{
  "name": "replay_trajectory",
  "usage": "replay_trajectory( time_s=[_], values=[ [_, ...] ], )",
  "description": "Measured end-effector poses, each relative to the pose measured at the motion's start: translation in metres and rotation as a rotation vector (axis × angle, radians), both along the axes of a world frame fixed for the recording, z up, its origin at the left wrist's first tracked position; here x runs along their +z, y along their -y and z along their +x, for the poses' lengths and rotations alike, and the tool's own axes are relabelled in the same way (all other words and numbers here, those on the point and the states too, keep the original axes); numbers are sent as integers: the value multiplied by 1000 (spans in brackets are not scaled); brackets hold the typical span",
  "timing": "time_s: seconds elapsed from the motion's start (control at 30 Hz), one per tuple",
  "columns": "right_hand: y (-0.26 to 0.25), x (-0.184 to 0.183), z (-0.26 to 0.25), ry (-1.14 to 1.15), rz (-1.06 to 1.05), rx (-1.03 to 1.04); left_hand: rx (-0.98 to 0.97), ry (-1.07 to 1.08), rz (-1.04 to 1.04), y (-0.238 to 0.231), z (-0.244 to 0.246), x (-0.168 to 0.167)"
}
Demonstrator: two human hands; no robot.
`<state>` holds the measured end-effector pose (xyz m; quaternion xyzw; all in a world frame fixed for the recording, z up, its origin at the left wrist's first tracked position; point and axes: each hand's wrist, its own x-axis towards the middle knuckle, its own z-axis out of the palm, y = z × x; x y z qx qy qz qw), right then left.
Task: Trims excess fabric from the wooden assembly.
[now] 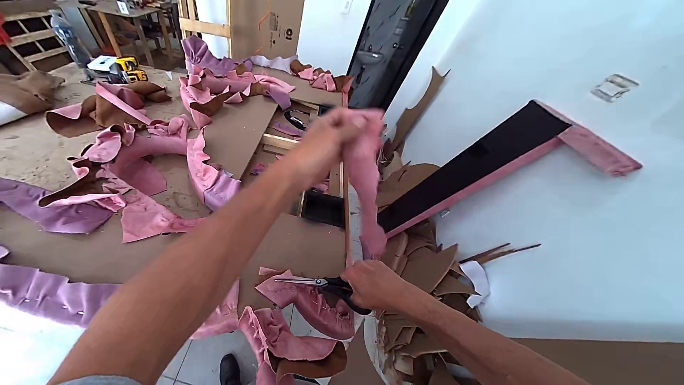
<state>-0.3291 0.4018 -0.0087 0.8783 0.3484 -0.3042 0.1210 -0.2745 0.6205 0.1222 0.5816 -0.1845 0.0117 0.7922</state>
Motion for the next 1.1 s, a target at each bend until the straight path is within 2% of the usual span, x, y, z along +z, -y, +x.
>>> replay_trajectory(
  time_s=[0.03, 0.07, 0.1, 0.17, 0.23, 0.27, 0.3, 0.37, 0.47, 0.6, 0.73, 0.83, 0.97, 1.1],
  values=[
    [4, 1, 2, 20, 2, -9, 19, -59, -107, -19, -8, 13],
    [9, 2, 4, 45, 7, -18, 67, -83, -122, -39, -20, 25],
    [15, 1, 5, 69, 14, -27, 138, -95, -45, -58, -35, 31],
    [22, -2, 5, 93, 30, -32, 302, -40, 365, -79, -67, 11],
    [23, -4, 6, 95, 40, -26, 211, -8, 960, -87, -98, -42],
    [22, -4, 7, 99, 42, -15, 138, -107, 1256, -80, -107, -70],
    [20, -5, 8, 103, 38, 0, 74, -187, 1462, -70, -112, -100],
    [15, -7, 13, 107, 29, 29, -85, -279, 1623, -59, -116, -139],
    [3, -7, 20, 109, 31, 79, -251, -308, 1610, -55, -116, -146],
    [-21, -12, 19, 120, 52, 187, -348, -150, 1550, -54, -114, -143],
    [-38, -11, 26, 117, 30, 355, -398, -32, 1544, -47, -105, -145],
    [-38, -11, 40, 110, 33, 490, -415, -36, 1524, -49, -102, -145],
    [-45, -15, 60, 215, 104, 651, -388, -88, 1445, -55, -104, -151],
    [-64, -11, 61, 256, 36, 743, -394, -96, 1447, -53, -100, -148]
  ],
)
